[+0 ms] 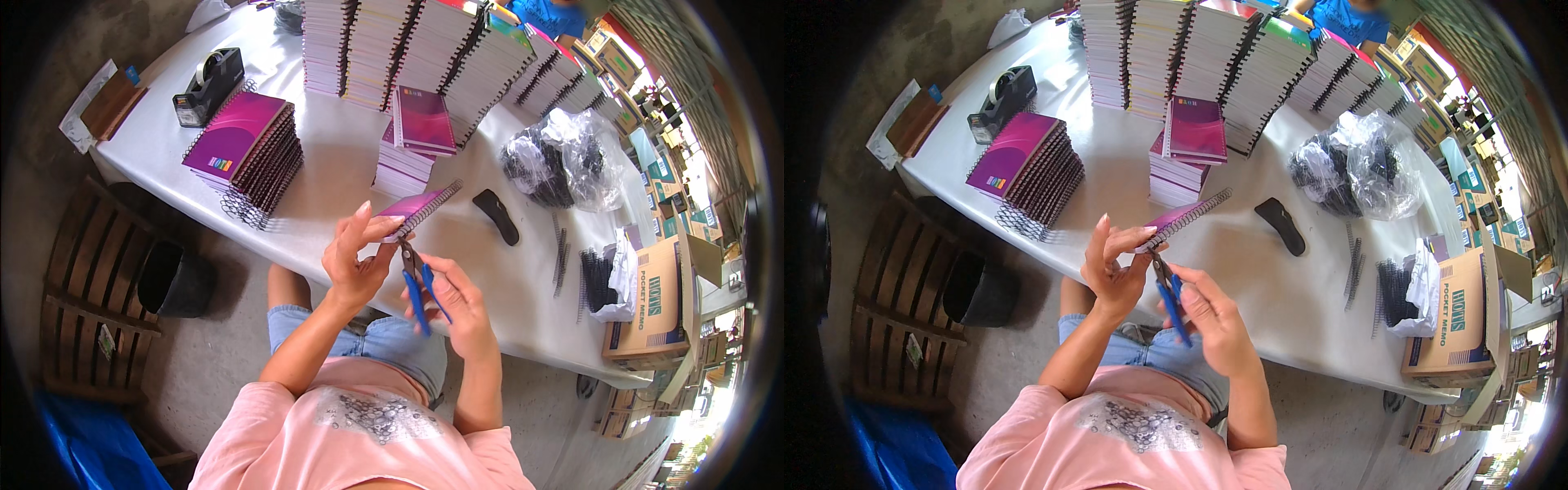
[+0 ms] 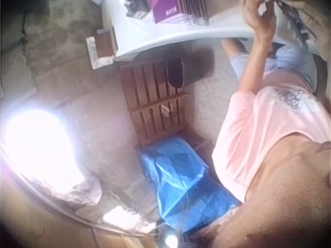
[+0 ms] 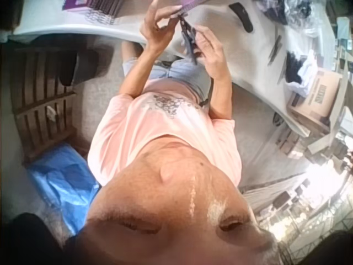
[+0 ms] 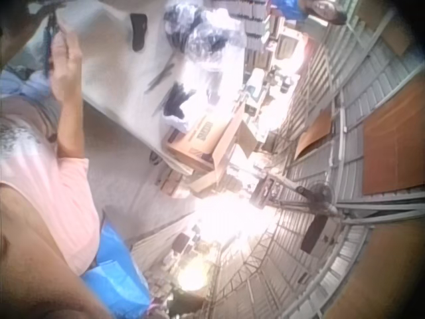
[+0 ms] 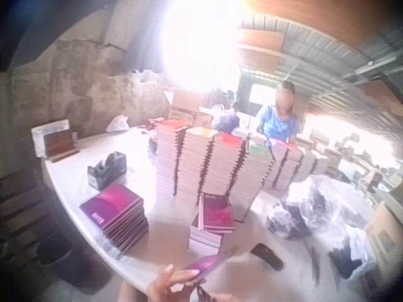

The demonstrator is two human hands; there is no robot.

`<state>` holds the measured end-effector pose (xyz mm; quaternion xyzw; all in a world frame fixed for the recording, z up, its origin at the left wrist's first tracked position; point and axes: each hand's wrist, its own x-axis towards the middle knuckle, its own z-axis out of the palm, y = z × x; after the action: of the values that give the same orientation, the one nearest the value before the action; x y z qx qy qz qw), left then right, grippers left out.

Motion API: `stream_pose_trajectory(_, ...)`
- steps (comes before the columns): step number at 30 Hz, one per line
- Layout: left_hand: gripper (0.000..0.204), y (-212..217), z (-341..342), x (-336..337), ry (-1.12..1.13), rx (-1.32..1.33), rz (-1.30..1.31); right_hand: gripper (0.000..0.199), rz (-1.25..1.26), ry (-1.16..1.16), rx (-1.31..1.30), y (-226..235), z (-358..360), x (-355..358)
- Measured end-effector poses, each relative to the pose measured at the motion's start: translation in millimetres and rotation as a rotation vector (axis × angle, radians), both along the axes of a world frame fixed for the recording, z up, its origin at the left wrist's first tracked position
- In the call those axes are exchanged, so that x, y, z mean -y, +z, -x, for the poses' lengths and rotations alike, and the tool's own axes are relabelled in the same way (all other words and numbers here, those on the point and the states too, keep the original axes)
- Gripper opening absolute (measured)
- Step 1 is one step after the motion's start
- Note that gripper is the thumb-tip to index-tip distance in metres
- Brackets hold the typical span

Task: The person binds notebooks by threading a spiral coil through the pre-punched holes of each notebook and then using pliers to trim and secure the ends of the coil.

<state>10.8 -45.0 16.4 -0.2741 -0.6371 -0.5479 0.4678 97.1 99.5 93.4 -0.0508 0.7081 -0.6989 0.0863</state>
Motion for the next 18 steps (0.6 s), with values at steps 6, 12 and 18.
stream_pose_trajectory(6, 0.082, -2.0, -3.1, -4.4, -0.095, 0.206, -0.174, 0.047, 0.285, 0.055, 0.188, -29.3, -1.6, -0.2)
stream_pose_trajectory(12, 0.069, 33.1, -8.4, 15.3, -0.386, 0.571, -0.704, 0.050, -1.200, -0.296, -0.162, -66.2, -15.7, -53.1)
stream_pose_trajectory(18, 0.063, 64.2, -23.1, 37.7, -0.612, 0.624, -0.883, 0.048, -0.553, -0.357, -0.498, -36.7, 32.7, -3.1)
